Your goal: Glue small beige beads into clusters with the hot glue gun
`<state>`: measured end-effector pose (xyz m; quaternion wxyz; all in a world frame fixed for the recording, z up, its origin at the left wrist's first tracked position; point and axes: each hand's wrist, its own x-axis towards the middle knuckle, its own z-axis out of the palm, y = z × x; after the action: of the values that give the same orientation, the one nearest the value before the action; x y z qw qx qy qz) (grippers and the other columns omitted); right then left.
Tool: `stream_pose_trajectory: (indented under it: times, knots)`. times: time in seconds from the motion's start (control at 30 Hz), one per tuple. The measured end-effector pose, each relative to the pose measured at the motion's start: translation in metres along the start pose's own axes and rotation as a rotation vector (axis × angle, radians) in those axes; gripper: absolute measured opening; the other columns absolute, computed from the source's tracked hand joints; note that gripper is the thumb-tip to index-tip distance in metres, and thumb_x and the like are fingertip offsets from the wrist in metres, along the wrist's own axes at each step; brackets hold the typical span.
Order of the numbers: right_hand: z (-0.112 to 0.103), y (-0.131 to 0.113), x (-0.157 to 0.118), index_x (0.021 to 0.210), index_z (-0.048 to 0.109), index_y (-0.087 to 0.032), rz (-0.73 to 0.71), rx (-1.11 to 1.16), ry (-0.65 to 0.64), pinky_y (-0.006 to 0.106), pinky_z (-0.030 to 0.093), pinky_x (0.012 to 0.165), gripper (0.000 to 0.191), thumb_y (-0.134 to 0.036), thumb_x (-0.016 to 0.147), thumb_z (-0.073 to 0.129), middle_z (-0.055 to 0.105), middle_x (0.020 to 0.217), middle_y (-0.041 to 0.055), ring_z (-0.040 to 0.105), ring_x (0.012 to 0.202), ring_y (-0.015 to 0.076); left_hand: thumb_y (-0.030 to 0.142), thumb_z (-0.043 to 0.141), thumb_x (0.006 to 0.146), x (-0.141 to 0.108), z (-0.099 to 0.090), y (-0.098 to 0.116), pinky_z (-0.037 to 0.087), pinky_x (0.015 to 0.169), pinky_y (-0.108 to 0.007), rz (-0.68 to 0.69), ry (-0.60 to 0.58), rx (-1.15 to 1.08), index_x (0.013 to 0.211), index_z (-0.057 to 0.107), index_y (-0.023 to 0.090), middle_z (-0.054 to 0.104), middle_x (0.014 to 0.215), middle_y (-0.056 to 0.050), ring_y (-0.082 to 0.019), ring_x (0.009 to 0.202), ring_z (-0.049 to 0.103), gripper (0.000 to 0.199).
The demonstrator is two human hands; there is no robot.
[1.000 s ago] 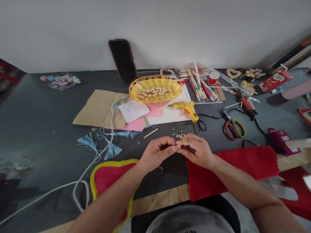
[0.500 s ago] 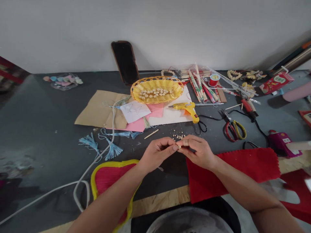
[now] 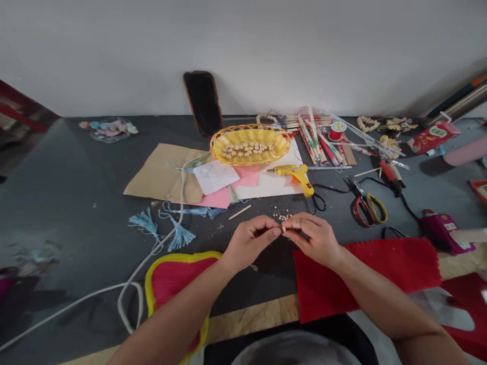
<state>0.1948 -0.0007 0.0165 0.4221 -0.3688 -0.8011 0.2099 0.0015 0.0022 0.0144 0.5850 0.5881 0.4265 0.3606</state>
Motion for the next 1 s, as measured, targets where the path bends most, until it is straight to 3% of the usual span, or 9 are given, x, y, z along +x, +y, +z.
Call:
stream_pose_trajectory:
  times: [0.13,0.3,0.37,0.47,0.6,0.73,1.0]
  knots:
    - [-0.019,0.003,0.020,0.097,0.066,-0.023,0.043,-0.064,0.011,0.031,0.059,0.073,0.011,-0.017,0.088,0.062,0.072,0.087,0.0054,0.069,0.080,0.0171,0.028,0.058,0.088,0.001,-0.002,-0.005,0.046,0.068,-0.025,0.115,0.163,0.119,0.090,0.066,0.016,0.065,0.084,-0.004,-0.014,0.076,0.059,0.015]
    - [-0.045,0.026,0.089,0.092,0.067,-0.022,0.023,-0.226,-0.129,0.038,0.053,0.082,0.007,-0.021,0.088,0.062,0.070,0.099,0.0074,0.065,0.089,0.0205,0.019,0.055,0.089,0.001,-0.005,-0.008,0.048,0.070,-0.027,0.280,0.232,0.312,0.089,0.065,0.018,0.067,0.087,-0.006,-0.015,0.079,0.061,0.011]
    - [-0.043,0.041,0.122,0.094,0.066,-0.020,0.044,-0.278,-0.198,0.035,0.052,0.079,0.008,-0.022,0.089,0.060,0.070,0.098,0.0069,0.064,0.082,0.0178,0.015,0.054,0.088,0.000,-0.005,-0.010,0.050,0.074,-0.028,0.332,0.215,0.318,0.094,0.066,0.018,0.068,0.089,-0.007,-0.016,0.083,0.062,0.013]
    - [-0.030,0.065,0.168,0.092,0.067,-0.017,0.075,-0.416,-0.342,0.032,0.048,0.082,0.009,-0.018,0.087,0.059,0.070,0.097,0.0064,0.064,0.090,0.0191,0.013,0.054,0.087,0.000,-0.005,-0.012,0.051,0.072,-0.027,0.350,0.193,0.310,0.094,0.067,0.018,0.068,0.090,-0.008,-0.017,0.085,0.063,0.015]
    - [-0.008,0.093,0.210,0.095,0.068,-0.016,0.150,-0.645,-0.483,0.028,0.045,0.076,0.015,-0.017,0.086,0.056,0.072,0.098,0.0072,0.065,0.089,0.0200,0.011,0.053,0.087,0.000,-0.005,-0.012,0.052,0.069,-0.025,0.317,0.160,0.291,0.094,0.068,0.017,0.067,0.090,-0.009,-0.015,0.081,0.064,0.017]
    - [0.006,0.109,0.231,0.097,0.069,-0.016,0.187,-0.742,-0.607,0.027,0.043,0.072,0.017,-0.018,0.085,0.057,0.073,0.100,0.0081,0.066,0.091,0.0210,0.011,0.053,0.087,0.000,-0.006,-0.011,0.052,0.068,-0.025,0.313,0.144,0.266,0.091,0.069,0.017,0.068,0.087,-0.009,-0.016,0.078,0.065,0.017]
    - [0.016,0.121,0.242,0.098,0.071,-0.020,0.203,-0.767,-0.695,0.027,0.044,0.071,0.019,-0.019,0.082,0.061,0.075,0.100,0.0052,0.067,0.091,0.0212,0.010,0.055,0.086,0.000,-0.006,-0.014,0.054,0.071,-0.025,0.274,0.145,0.213,0.091,0.070,0.017,0.070,0.087,-0.008,-0.016,0.079,0.067,0.018]
